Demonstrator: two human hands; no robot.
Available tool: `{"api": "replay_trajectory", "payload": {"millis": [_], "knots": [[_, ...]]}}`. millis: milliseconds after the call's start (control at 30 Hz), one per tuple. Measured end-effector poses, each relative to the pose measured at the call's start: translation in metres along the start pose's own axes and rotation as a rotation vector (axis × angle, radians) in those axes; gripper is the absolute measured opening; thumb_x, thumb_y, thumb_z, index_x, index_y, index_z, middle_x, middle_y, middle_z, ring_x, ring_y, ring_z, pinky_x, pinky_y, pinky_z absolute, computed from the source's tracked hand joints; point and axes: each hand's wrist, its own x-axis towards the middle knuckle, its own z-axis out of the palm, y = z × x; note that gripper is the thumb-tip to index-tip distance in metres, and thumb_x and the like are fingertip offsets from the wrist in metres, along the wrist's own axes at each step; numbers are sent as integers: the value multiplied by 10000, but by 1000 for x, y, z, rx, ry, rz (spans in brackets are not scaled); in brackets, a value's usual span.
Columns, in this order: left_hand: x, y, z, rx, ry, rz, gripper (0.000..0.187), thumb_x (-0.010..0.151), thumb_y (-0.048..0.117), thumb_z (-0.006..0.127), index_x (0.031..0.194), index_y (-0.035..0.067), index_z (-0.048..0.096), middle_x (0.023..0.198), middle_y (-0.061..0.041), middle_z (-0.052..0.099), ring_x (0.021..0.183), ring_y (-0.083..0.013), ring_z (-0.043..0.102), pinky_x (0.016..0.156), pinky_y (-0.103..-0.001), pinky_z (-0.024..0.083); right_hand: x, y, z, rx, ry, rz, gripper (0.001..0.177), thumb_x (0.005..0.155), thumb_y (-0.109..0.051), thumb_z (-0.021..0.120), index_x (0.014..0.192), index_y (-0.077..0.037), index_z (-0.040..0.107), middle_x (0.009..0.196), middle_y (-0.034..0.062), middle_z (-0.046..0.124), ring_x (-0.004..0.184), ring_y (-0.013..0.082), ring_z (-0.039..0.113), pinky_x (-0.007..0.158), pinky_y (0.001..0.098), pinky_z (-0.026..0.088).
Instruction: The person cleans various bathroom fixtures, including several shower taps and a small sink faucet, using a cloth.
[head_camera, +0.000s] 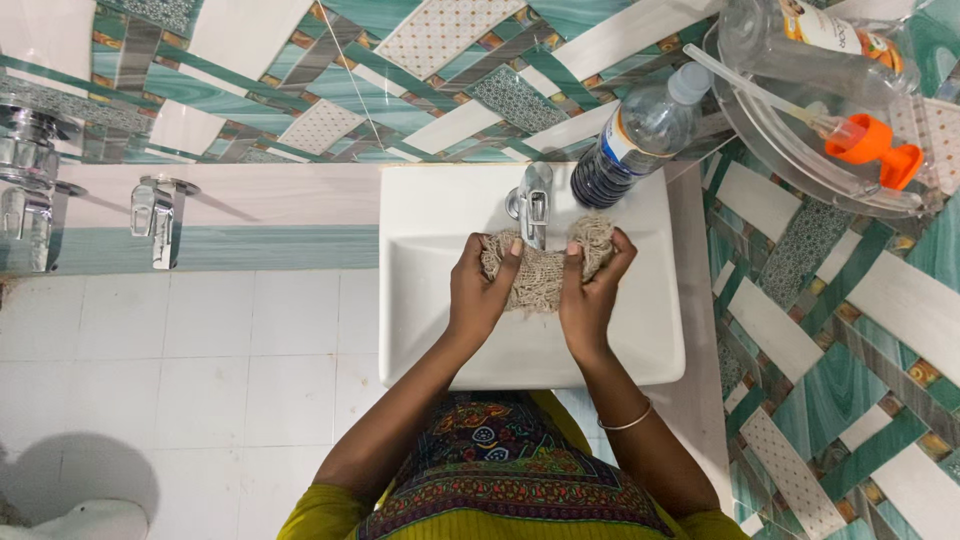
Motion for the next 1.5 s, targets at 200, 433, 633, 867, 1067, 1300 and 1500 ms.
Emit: {"api": "replay_trajectory", "payload": {"millis": [200, 433, 633, 867, 1067, 1300, 1500], "knots": [[23, 2, 5, -103, 33, -42, 491, 976, 342, 703, 1252, 5, 477, 1131, -142, 607, 905, -148, 625, 670, -303, 549, 29, 7, 2, -237, 22, -142, 629, 1106, -279, 625, 1508, 20, 244, 1409, 241, 399, 1337, 307, 431, 1157, 438, 366], [-6, -27, 18, -7, -3, 245, 574, 1100, 203, 532, 1563, -50, 304, 1536, -259, 400, 1415, -369, 466, 1157, -454, 414, -13, 2, 8, -98, -293, -61, 614, 1132, -278, 433, 1644, -28, 204, 1695, 241, 213, 1593, 386, 213, 1292, 474, 196], [32, -42, 37, 26, -93, 188, 533, 1108, 187, 364, 1579, -54, 304, 1657, -265, 310, 1509, -420, 392, 1206, -439, 377, 26, 36, 29, 6, -382, 58, 537, 1132, -242, 358, 1614, -25, 264, 1674, 194, 298, 1570, 337, 283, 1285, 438, 238], [52, -44, 48, 51, -50, 251, 539, 1142, 274, 316, 1560, -65, 346, 1566, -296, 455, 1439, -439, 477, 1171, -440, 401, 52, 49, 38, 57, -434, 121, 550, 1116, -207, 374, 1618, -45, 218, 1634, 193, 308, 1538, 319, 294, 1251, 414, 254], [41, -46, 53, -13, -5, 23, 533, 1132, 328, 331, 1535, -4, 439, 1364, -265, 648, 1180, -355, 704, 994, -396, 538, 36, 45, 41, 372, -326, 418, 550, 1081, -227, 396, 1590, -65, 269, 1555, 136, 408, 1419, 233, 409, 1158, 349, 348], [-12, -37, 35, 7, -39, 81, 543, 1134, 297, 328, 1555, -42, 380, 1450, -297, 567, 1301, -400, 610, 1063, -400, 474, -11, 41, 42, 512, -253, 610, 423, 1096, -291, 412, 1414, -20, 480, 1289, 93, 606, 1153, 153, 581, 998, 307, 483], [3, -30, 27, 258, -64, 248, 573, 1120, 260, 393, 1588, -51, 283, 1650, -287, 315, 1504, -462, 301, 1221, -494, 262, 47, 64, 44, 548, -423, 726, 352, 1098, -274, 476, 1279, 3, 593, 1081, 66, 698, 942, 135, 664, 812, 308, 565]]}}
